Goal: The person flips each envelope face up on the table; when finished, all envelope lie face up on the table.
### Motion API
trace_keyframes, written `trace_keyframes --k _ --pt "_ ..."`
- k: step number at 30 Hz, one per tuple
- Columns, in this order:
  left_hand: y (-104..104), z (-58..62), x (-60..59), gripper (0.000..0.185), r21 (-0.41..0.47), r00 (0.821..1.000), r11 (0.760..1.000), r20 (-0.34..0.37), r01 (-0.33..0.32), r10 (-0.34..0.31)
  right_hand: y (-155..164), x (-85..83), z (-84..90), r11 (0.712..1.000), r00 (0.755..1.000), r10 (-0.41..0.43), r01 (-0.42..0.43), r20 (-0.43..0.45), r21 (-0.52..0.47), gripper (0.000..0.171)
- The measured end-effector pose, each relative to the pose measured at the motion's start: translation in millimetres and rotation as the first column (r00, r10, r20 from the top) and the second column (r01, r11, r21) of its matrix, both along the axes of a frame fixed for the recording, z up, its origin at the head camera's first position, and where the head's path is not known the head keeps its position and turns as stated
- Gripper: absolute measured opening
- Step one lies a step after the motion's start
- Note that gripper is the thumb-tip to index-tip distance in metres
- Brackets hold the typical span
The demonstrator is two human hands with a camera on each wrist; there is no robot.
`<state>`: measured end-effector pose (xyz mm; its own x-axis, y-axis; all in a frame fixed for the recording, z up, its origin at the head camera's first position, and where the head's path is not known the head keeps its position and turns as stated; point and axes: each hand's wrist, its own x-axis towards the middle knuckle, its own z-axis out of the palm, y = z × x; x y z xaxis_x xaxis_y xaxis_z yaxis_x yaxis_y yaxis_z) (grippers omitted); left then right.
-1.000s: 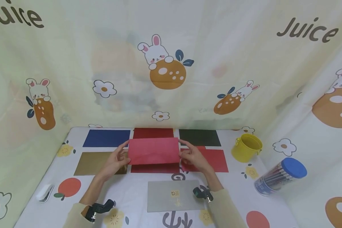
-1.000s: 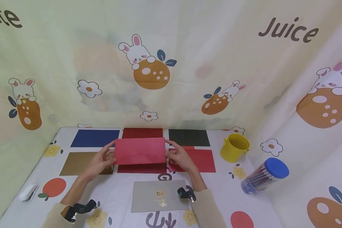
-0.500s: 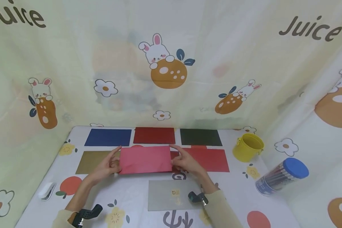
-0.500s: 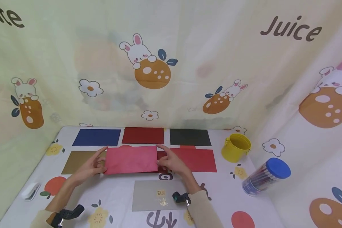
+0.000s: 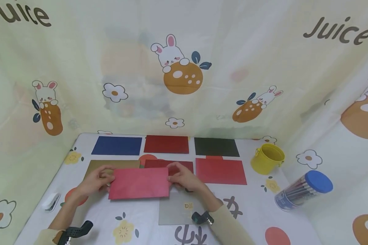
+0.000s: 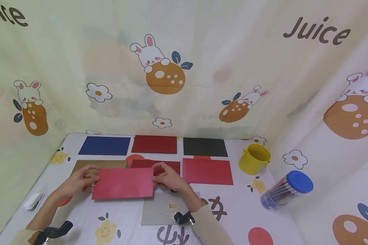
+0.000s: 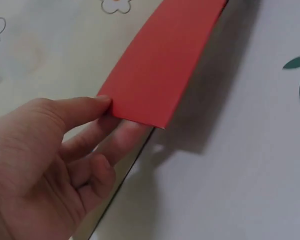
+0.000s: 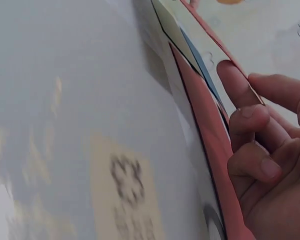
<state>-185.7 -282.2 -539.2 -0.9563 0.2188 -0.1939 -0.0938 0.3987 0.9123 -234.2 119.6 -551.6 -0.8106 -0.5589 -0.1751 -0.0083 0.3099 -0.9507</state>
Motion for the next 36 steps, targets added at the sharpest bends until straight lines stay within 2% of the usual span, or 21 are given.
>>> trace_keyframes --k 6,13,17,22,29,36 --pt "-18 3.5 2.5 0.047 -0.079 0.999 0.997 0.035 0.003 0.0 -18 4.6 -2.4 1.0 1.0 0.008 -0.008 -0.02 0.004 0.031" --pt "-36 5.3 8.5 0.037 -0.153 0.997 0.987 0.068 0.037 -0.027 -37 12.3 -0.8 0.997 0.998 0.06 -0.06 -0.006 0.043 0.028" --pt "-47 5.0 13.0 0.035 -0.167 0.995 0.983 0.073 0.078 -0.066 -46 16.2 -1.1 0.995 0.996 0.085 -0.085 -0.002 0.048 0.025" --pt "-56 6.2 16.4 0.032 -0.188 0.992 0.976 0.078 0.108 -0.095 -54 20.3 -3.5 0.99 0.992 0.117 -0.114 -0.039 0.084 0.019" --pt "-59 10.5 17.4 0.027 -0.196 0.985 0.969 0.112 0.148 -0.128 -60 23.8 -4.9 0.984 0.989 0.125 -0.113 -0.075 0.139 0.02" --pt "-61 7.7 15.6 0.026 -0.179 0.975 0.962 0.12 0.204 -0.184 -63 23.6 -7.6 0.983 0.99 0.122 -0.11 -0.076 0.144 0.018"
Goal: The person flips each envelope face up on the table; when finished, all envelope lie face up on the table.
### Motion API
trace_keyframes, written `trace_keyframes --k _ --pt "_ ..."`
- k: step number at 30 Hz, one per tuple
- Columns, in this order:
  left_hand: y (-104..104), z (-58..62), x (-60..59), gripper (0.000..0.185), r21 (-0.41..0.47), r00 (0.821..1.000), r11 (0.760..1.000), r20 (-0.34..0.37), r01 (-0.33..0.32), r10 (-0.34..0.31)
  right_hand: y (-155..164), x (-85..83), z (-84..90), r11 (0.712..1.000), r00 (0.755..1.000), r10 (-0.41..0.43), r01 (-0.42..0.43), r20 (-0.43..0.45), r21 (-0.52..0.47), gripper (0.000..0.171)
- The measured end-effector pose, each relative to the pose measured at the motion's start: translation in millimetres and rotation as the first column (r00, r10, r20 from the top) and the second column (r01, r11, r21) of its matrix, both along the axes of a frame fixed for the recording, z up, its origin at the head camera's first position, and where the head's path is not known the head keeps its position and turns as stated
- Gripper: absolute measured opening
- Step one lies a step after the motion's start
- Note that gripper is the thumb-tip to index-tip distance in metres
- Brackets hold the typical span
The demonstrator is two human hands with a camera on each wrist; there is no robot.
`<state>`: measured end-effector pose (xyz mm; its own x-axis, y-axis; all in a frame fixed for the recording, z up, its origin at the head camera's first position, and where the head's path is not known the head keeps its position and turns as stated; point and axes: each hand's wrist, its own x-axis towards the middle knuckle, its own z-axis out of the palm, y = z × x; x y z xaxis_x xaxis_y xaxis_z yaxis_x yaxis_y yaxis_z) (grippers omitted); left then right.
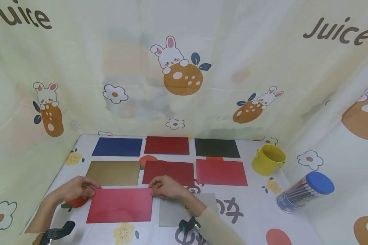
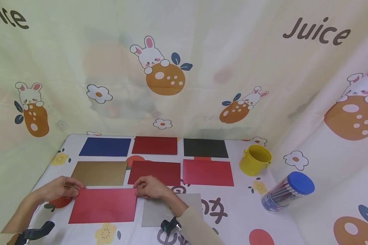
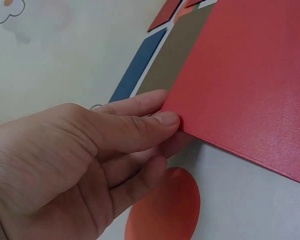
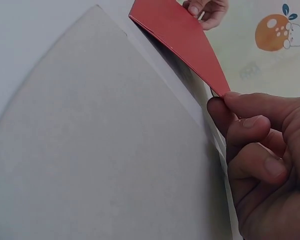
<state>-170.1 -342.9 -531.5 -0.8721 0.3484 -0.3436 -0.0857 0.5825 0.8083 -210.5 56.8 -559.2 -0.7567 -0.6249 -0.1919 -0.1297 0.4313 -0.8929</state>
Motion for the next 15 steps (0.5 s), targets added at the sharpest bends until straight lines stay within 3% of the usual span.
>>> trace_keyframes --k 15 --pt "4.1 4.6 -1.9 0.027 -0.13 0.997 0.99 -0.043 0.053 -0.059 -7.3 -0.5 1.6 0.994 0.996 0.002 0.008 -0.091 0.111 0.015"
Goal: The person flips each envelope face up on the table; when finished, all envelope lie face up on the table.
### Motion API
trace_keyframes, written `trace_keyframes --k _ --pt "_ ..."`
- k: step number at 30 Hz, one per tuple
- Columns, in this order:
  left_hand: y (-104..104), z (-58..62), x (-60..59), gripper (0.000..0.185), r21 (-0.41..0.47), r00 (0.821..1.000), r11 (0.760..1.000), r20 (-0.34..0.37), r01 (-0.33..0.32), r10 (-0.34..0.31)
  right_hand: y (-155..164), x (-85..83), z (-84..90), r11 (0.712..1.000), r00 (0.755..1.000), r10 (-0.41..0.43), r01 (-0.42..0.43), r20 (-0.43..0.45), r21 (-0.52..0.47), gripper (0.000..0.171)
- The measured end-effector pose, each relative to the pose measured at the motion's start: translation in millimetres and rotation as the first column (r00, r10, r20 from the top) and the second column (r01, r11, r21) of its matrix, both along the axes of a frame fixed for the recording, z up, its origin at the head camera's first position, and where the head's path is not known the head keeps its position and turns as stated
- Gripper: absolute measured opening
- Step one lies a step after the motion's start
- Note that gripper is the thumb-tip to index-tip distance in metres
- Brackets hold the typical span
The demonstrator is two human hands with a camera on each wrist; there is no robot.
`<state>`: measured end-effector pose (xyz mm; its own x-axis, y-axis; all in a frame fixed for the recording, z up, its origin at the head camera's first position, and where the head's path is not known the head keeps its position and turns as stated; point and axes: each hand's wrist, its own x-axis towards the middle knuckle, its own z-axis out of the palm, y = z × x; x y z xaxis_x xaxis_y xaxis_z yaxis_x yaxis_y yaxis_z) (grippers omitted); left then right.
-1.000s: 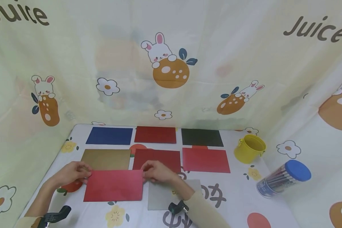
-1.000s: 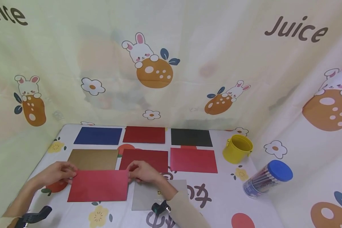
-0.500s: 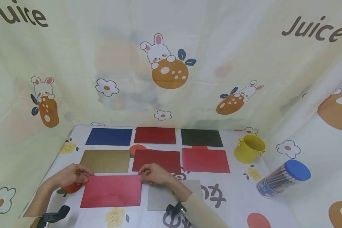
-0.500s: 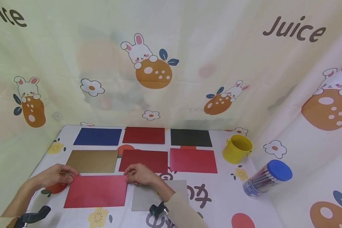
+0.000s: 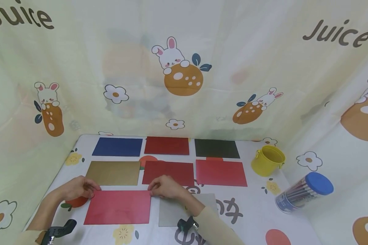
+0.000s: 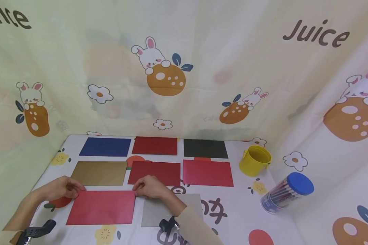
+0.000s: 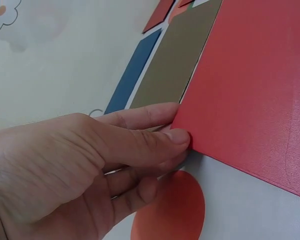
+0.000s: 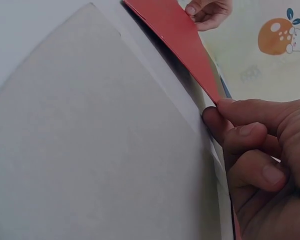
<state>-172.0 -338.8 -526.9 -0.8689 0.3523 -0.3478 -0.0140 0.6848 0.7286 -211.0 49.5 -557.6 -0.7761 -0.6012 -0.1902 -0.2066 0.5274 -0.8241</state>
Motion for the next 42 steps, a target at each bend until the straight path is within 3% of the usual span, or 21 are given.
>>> trace_keyframes --k 32,37,42 --pt "0 1.5 2.0 0.031 0.03 0.998 0.998 -0.036 0.048 -0.047 3 -1.5 2.0 1.0 1.0 -0.012 0.012 0.01 0.009 0.013" --pt "10 1.5 -2.4 0.035 0.057 0.999 0.998 -0.025 0.041 -0.04 11 -5.8 2.9 1.0 0.999 0.011 -0.011 0.032 -0.025 0.017" --pt "33 1.2 -15.6 0.036 0.165 0.998 0.985 -0.032 0.054 -0.049 32 -17.7 10.2 0.998 0.999 -0.009 0.011 0.034 -0.058 0.021"
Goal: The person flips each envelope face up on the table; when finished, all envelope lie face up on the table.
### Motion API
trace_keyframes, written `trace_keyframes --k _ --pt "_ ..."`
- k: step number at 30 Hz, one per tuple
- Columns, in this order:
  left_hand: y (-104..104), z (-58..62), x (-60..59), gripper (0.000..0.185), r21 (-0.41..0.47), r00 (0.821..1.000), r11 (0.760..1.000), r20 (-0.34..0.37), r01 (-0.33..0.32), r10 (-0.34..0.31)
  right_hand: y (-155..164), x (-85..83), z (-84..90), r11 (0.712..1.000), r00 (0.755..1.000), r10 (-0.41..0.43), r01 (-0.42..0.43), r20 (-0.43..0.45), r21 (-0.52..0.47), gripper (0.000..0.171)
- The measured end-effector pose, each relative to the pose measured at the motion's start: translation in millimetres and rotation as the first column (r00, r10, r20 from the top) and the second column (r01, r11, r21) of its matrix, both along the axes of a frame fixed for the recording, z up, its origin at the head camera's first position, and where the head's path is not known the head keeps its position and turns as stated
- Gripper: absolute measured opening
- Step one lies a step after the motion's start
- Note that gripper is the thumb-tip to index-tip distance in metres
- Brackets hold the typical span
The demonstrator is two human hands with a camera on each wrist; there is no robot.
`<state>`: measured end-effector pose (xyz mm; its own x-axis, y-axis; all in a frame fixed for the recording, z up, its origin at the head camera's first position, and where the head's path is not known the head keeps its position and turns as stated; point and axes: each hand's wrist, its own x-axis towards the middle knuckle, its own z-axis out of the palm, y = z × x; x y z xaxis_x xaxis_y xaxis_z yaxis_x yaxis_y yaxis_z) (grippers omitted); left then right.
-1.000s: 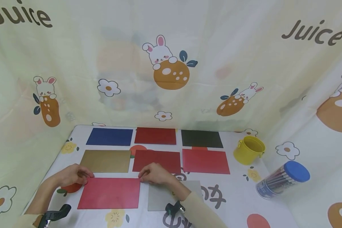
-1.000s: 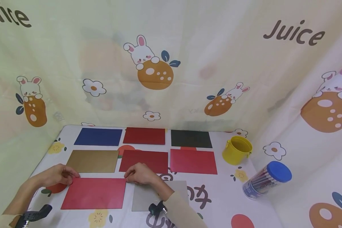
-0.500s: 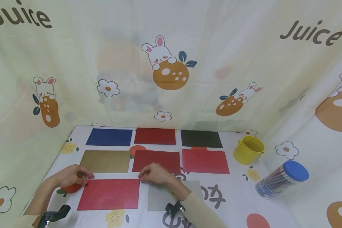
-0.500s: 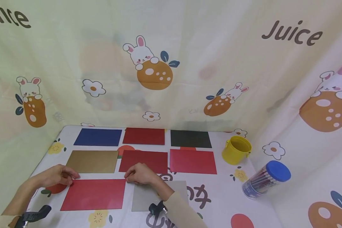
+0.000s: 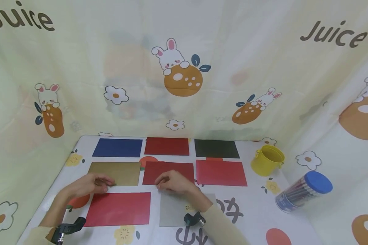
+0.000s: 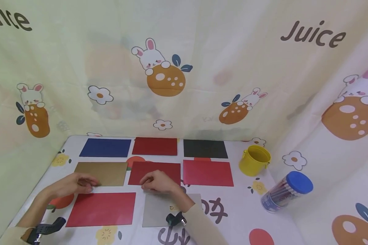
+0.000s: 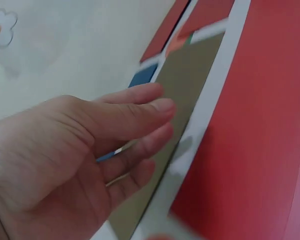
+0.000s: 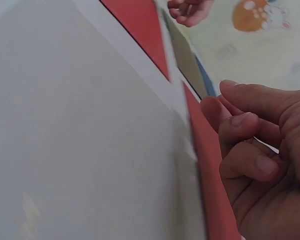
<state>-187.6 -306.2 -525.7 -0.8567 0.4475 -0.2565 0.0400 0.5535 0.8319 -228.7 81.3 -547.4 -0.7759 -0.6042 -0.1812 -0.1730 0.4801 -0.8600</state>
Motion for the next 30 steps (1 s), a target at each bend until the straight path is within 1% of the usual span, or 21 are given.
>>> trace_keyframes --k 4,7,11,13,15,17,18,20,23,25,30 --pt "28 -0.5 -13.5 0.039 0.064 0.997 0.998 -0.076 0.029 -0.024 27 -11.0 8.1 0.998 0.998 -0.065 0.065 0.002 -0.014 0.025" --pt "52 -1.8 -21.6 0.043 0.088 0.993 0.995 -0.116 0.038 -0.027 51 -18.3 13.3 0.992 0.992 -0.126 0.126 0.015 -0.021 0.031" --pt "82 -6.6 -30.7 0.052 0.153 0.992 0.986 -0.116 0.069 -0.052 82 -26.0 15.7 0.976 0.977 -0.214 0.214 0.02 -0.026 0.036" --pt "94 -8.9 -34.5 0.055 0.183 0.991 0.98 -0.118 0.081 -0.06 96 -27.7 16.7 0.964 0.964 -0.263 0.264 0.028 -0.03 0.037" --pt "103 -10.7 -37.6 0.056 0.202 0.992 0.977 -0.12 0.068 -0.044 106 -27.8 18.1 0.95 0.95 -0.309 0.311 0.042 -0.035 0.038" --pt "109 -11.9 -39.1 0.057 0.212 0.993 0.977 -0.118 0.036 -0.01 113 -27.9 18.6 0.939 0.939 -0.339 0.341 0.051 -0.038 0.038" --pt "111 -12.3 -39.6 0.058 0.218 0.993 0.976 -0.115 0.017 0.008 116 -27.7 18.7 0.936 0.936 -0.347 0.349 0.05 -0.035 0.038" --pt "115 -13.4 -40.7 0.06 0.228 0.993 0.974 -0.113 0.002 0.025 120 -27.2 17.5 0.936 0.935 -0.351 0.352 0.046 -0.023 0.038" --pt "119 -14.9 -41.8 0.061 0.248 0.994 0.969 -0.102 -0.003 0.029 123 -25.1 16.0 0.943 0.942 -0.333 0.334 0.05 -0.001 0.04" --pt "121 -16.7 -42.4 0.062 0.253 0.994 0.967 -0.107 0.003 0.025 124 -23.4 15.1 0.949 0.948 -0.314 0.314 0.058 0.005 0.041" --pt "124 -20.0 -42.4 0.061 0.245 0.994 0.969 -0.098 -0.016 0.041 126 -21.1 12.2 0.956 0.952 -0.29 0.293 0.098 -0.016 0.042"
